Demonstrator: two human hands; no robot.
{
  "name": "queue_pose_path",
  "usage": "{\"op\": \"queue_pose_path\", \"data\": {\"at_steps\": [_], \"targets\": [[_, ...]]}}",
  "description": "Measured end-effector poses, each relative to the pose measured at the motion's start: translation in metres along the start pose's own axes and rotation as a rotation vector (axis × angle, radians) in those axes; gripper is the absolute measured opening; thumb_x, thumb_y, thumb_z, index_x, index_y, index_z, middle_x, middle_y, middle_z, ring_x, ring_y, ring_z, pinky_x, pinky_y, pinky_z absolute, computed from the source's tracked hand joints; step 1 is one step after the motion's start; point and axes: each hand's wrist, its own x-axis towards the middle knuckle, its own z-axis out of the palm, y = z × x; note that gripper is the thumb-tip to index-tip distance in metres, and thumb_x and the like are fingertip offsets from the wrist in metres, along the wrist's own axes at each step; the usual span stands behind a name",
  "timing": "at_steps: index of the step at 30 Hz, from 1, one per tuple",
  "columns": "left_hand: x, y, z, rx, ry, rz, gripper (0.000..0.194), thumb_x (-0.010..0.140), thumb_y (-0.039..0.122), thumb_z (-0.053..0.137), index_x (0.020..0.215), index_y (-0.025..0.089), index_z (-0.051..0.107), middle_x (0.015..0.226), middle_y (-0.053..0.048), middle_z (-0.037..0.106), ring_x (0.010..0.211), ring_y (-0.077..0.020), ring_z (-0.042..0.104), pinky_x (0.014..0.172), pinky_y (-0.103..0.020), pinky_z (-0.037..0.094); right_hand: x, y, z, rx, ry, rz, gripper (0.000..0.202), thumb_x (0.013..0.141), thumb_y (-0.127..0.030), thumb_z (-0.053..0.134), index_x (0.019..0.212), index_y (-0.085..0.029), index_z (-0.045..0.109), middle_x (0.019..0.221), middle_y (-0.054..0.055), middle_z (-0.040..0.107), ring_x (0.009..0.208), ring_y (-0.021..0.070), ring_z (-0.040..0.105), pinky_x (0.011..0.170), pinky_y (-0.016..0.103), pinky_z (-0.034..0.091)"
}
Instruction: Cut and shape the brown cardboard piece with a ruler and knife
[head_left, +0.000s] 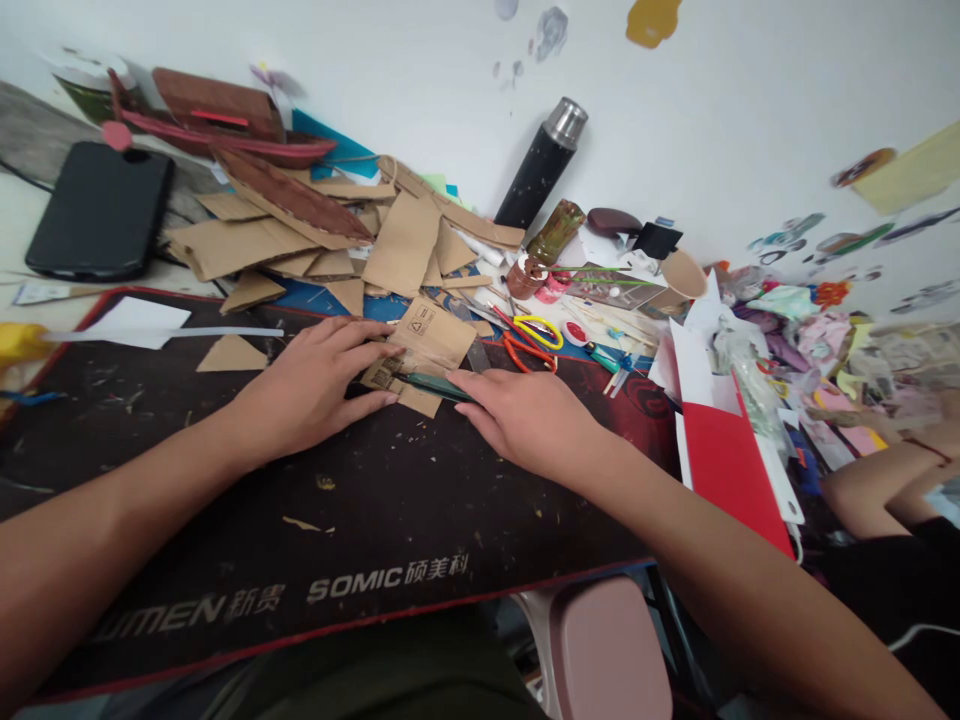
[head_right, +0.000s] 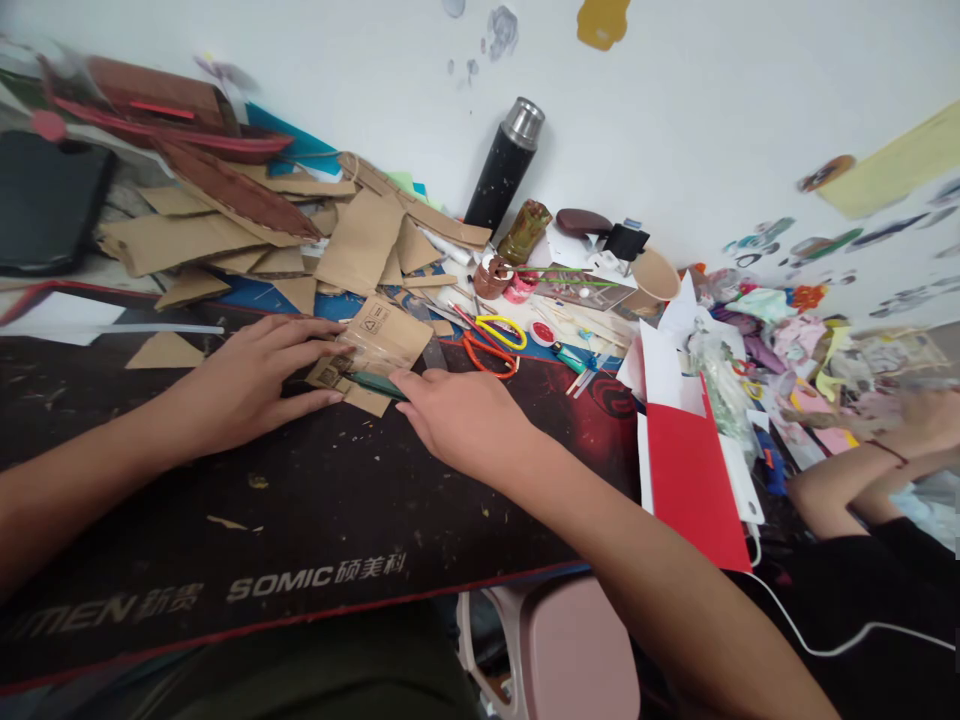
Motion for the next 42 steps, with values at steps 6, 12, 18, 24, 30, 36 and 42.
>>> {"op": "queue_pose_path", "data": {"at_steps": [6, 12, 18, 24, 30, 36, 42], "targets": [[0.0, 0.001, -0.001, 0.009, 0.005, 0.013, 0.071, 0.108, 0.085, 0.051, 0.151, 0.033, 0.075, 0.169, -0.014, 0.068, 0.154, -0.0433, 0.061, 0.133, -0.068, 0.047, 0.003, -0.001, 0.001, -0.005, -0.016, 0.016, 0.052, 0.125, -0.037, 0.052, 0.173, -0.024, 0.063, 0.141, 0.016, 0.084, 0.108, 0.0293, 0.08, 0.077, 0.037, 0.049], [0.0, 0.001, -0.001, 0.003, -0.002, 0.002, 0.067, 0.108, 0.08, 0.055, 0.152, 0.034, 0.074, 0.169, -0.013, 0.068, 0.156, -0.0437, 0.06, 0.134, -0.069, 0.046, 0.004, 0.0, -0.002, -0.048, -0.038, 0.045, 0.051, 0.125, -0.039, 0.052, 0.174, -0.028, 0.063, 0.145, 0.015, 0.083, 0.106, 0.0305, 0.081, 0.075, 0.038, 0.05], [0.0, 0.0, 0.0, -0.006, -0.004, -0.005, 0.065, 0.108, 0.078, 0.057, 0.154, 0.035, 0.073, 0.169, -0.012, 0.068, 0.157, -0.0435, 0.059, 0.135, -0.071, 0.043, 0.002, 0.01, 0.004, 0.016, 0.029, 0.008, 0.053, 0.123, -0.034, 0.051, 0.174, -0.024, 0.062, 0.148, 0.016, 0.082, 0.111, 0.0295, 0.08, 0.08, 0.036, 0.052], [0.0, -0.001, 0.002, 0.004, 0.005, 0.006, 0.069, 0.109, 0.082, 0.052, 0.153, 0.033, 0.074, 0.171, -0.013, 0.067, 0.157, -0.0428, 0.059, 0.135, -0.068, 0.044, -0.001, 0.013, 0.007, 0.049, 0.049, -0.007, 0.052, 0.123, -0.032, 0.048, 0.171, -0.019, 0.064, 0.147, 0.017, 0.083, 0.112, 0.0293, 0.08, 0.082, 0.037, 0.052], [-0.001, -0.001, 0.003, -0.001, 0.017, 0.011, 0.069, 0.109, 0.08, 0.054, 0.154, 0.032, 0.073, 0.171, -0.014, 0.067, 0.157, -0.0438, 0.059, 0.134, -0.068, 0.045, 0.0, 0.009, 0.004, 0.036, 0.016, 0.014, 0.053, 0.124, -0.034, 0.05, 0.174, -0.022, 0.062, 0.151, 0.015, 0.081, 0.116, 0.0308, 0.081, 0.085, 0.039, 0.055], [-0.001, -0.001, 0.002, 0.013, 0.009, 0.015, 0.069, 0.11, 0.08, 0.053, 0.154, 0.03, 0.073, 0.171, -0.014, 0.066, 0.157, -0.0436, 0.059, 0.134, -0.067, 0.046, 0.001, 0.009, 0.004, 0.025, 0.011, 0.011, 0.053, 0.124, -0.033, 0.049, 0.175, -0.022, 0.061, 0.152, 0.016, 0.081, 0.117, 0.0297, 0.081, 0.086, 0.037, 0.056], [0.0, 0.0, 0.002, 0.01, 0.0, 0.003, 0.068, 0.109, 0.079, 0.055, 0.154, 0.031, 0.074, 0.171, -0.014, 0.066, 0.157, -0.0442, 0.059, 0.134, -0.068, 0.045, 0.002, 0.006, 0.002, 0.009, -0.009, 0.034, 0.054, 0.124, -0.034, 0.053, 0.177, -0.026, 0.06, 0.154, 0.015, 0.08, 0.118, 0.0312, 0.082, 0.085, 0.037, 0.058]]}}
